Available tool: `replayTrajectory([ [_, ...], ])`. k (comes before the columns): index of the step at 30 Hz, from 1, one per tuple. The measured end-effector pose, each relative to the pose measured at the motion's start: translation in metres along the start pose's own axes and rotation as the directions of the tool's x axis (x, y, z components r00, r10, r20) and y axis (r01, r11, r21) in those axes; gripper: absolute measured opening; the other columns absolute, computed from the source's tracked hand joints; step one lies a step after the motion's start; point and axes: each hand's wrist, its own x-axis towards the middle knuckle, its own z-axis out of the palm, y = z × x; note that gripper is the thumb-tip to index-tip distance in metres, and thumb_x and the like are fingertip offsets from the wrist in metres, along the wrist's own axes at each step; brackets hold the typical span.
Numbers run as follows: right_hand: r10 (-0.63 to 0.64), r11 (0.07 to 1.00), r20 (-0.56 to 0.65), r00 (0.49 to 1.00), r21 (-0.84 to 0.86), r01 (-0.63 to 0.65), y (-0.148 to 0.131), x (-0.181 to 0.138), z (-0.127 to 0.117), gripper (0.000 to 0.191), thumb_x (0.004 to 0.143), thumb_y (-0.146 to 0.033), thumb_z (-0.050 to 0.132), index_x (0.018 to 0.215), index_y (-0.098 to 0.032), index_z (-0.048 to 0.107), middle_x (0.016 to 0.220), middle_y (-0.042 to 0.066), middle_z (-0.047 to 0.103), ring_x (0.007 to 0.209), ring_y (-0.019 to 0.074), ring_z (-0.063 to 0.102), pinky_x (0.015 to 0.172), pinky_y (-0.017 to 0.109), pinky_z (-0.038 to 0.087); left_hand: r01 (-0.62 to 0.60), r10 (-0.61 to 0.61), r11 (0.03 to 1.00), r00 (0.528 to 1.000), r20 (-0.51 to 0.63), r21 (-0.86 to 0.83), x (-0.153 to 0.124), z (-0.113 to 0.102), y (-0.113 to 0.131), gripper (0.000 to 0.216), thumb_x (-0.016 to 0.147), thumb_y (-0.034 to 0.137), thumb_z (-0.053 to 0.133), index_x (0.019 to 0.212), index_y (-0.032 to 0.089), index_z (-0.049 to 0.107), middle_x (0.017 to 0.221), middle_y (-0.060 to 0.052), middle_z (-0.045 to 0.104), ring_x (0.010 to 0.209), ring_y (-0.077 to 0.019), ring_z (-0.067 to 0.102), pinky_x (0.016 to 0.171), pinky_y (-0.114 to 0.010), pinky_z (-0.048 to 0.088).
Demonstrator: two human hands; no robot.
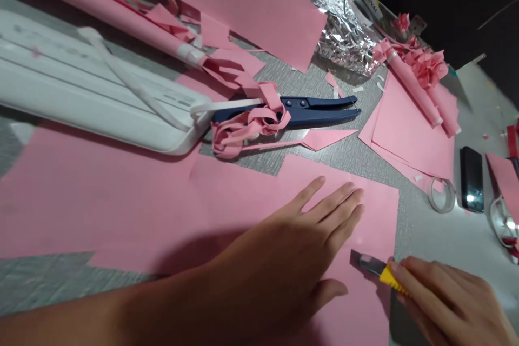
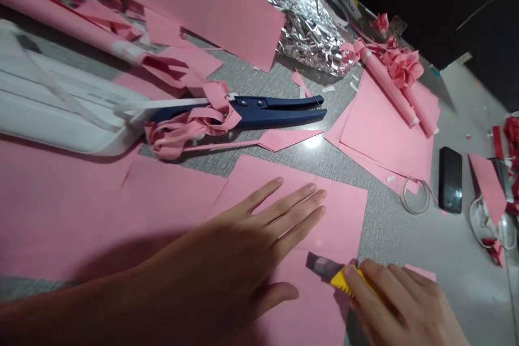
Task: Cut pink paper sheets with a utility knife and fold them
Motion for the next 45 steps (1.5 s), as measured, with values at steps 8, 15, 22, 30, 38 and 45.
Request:
replayTrajectory([
  [8,-0.004,0.997,0.069,0.998,-0.083,0.009,-0.009,0.011,-0.015,0.035,0.121,-0.016,0.032,0.125,-0.016,0.067,0.093,0.003,0.087,0.065,0.0138,0.082,0.054,0.023,0.062,-0.008,-0.003,0.997,0.992,-0.127,-0.082,-0.008,0.022,0.000,0.094,0.099,0.071,0.066,0.167,0.009,0.046,0.176,-0.018,0.044,0.163,-0.0339,0.042,0.140,-0.051,0.005],
  [15,0.080,0.993,0.034,0.996,0.081,-0.083,-0.009,0.004,-0.013,0.034,0.122,-0.023,0.038,0.131,-0.015,0.069,0.105,0.006,0.087,0.081,0.0156,0.085,0.062,0.025,0.064,0.019,-0.021,0.998,0.999,-0.044,-0.055,-0.009,0.020,0.000,0.108,0.094,0.076,0.073,0.169,0.005,0.040,0.179,-0.021,0.035,0.168,-0.0351,0.033,0.141,-0.050,0.005],
  [22,0.105,0.987,-0.043,0.994,0.130,-0.099,-0.015,0.000,-0.001,0.032,0.121,-0.024,0.041,0.134,-0.015,0.068,0.106,0.008,0.086,0.087,0.0173,0.085,0.068,0.026,0.064,-0.051,0.055,0.998,0.992,0.110,-0.037,-0.002,0.016,-0.008,0.096,0.106,0.074,0.053,0.169,0.003,0.039,0.178,-0.024,0.034,0.168,-0.0389,0.032,0.136,-0.061,0.017],
  [30,0.085,0.986,-0.035,0.996,0.149,-0.079,-0.017,0.006,0.004,0.031,0.118,-0.016,0.041,0.136,-0.013,0.067,0.106,0.011,0.085,0.088,0.0180,0.083,0.070,0.027,0.066,-0.053,0.059,0.998,0.986,0.154,-0.041,0.002,0.007,-0.007,0.089,0.110,0.068,0.047,0.169,0.003,0.039,0.178,-0.025,0.034,0.168,-0.0401,0.031,0.136,-0.062,0.018],
  [38,0.084,0.981,-0.011,0.996,0.175,-0.081,-0.010,0.001,0.005,0.034,0.109,-0.010,0.051,0.139,-0.012,0.068,0.110,0.012,0.085,0.088,0.0203,0.084,0.070,0.028,0.067,-0.036,0.035,0.999,0.999,-0.039,-0.036,-0.007,0.028,-0.004,0.090,0.108,0.069,0.048,0.169,0.003,0.039,0.180,-0.022,0.033,0.171,-0.0351,0.023,0.139,-0.056,0.000],
  [45,0.080,0.982,-0.008,0.997,0.170,-0.078,-0.013,0.004,0.003,0.032,0.112,-0.012,0.049,0.136,-0.013,0.070,0.110,0.011,0.086,0.088,0.0199,0.084,0.070,0.027,0.066,-0.038,0.034,0.998,0.996,-0.082,-0.053,-0.009,0.030,-0.003,0.092,0.107,0.069,0.053,0.168,0.003,0.039,0.180,-0.023,0.033,0.170,-0.0347,0.026,0.139,-0.052,-0.006],
])
